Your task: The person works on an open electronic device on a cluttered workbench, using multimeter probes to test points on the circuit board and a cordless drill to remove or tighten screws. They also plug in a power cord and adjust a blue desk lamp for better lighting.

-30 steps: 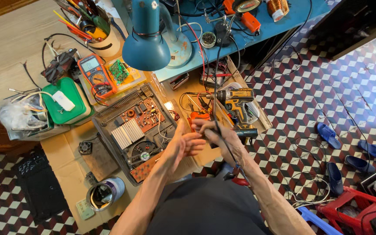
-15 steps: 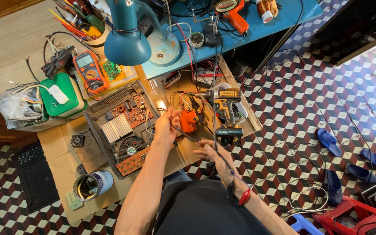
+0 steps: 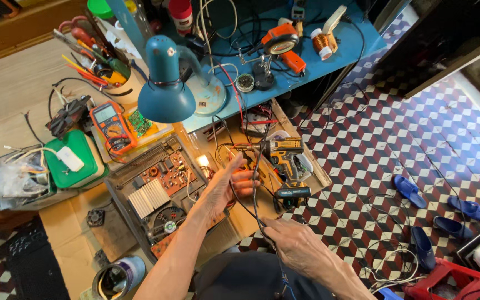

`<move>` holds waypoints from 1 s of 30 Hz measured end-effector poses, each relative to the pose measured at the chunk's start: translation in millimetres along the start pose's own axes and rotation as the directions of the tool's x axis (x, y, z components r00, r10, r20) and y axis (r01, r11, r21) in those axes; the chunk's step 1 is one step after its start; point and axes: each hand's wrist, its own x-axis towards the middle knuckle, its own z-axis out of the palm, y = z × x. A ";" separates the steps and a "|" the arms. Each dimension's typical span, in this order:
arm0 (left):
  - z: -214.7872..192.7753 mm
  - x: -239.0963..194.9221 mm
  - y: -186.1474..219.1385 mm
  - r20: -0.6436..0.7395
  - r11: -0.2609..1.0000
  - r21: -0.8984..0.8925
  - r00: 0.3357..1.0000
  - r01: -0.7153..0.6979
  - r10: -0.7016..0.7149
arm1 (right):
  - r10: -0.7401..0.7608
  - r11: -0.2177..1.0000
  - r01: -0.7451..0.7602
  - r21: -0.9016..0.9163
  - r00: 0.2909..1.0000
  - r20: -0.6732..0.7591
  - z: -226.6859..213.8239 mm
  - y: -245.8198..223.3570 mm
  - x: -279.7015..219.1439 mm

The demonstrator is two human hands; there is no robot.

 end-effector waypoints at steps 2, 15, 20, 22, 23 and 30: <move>12.3 0.7 0.2 0.149 0.990 -0.084 0.984 0.111 -0.098 | -0.060 0.993 0.063 -0.104 0.998 0.029 -3.2 10.2 4.3; 45.2 -44.9 -59.4 -0.184 0.972 0.163 0.963 -0.167 0.197 | 0.502 0.558 -0.495 0.666 0.840 0.204 -21.2 58.3 -15.8; 37.1 18.0 -63.5 -0.314 0.897 0.081 0.843 -0.434 0.436 | 0.400 0.494 -0.386 0.780 0.897 0.190 -24.3 42.8 -5.3; 22.3 54.1 -43.7 -0.466 0.871 -0.016 0.775 -0.491 0.428 | 0.351 0.518 -0.372 0.771 0.914 0.205 -25.2 38.5 2.0; 17.8 66.7 -36.4 -0.553 0.843 -0.064 0.722 -0.535 0.416 | 0.370 0.545 -0.411 0.731 0.900 0.230 -28.4 39.3 4.0; 62.0 20.4 -74.1 -0.546 0.667 -0.125 0.613 -0.734 0.572 | 0.502 0.650 -0.470 0.597 0.855 0.128 -41.7 54.6 -42.6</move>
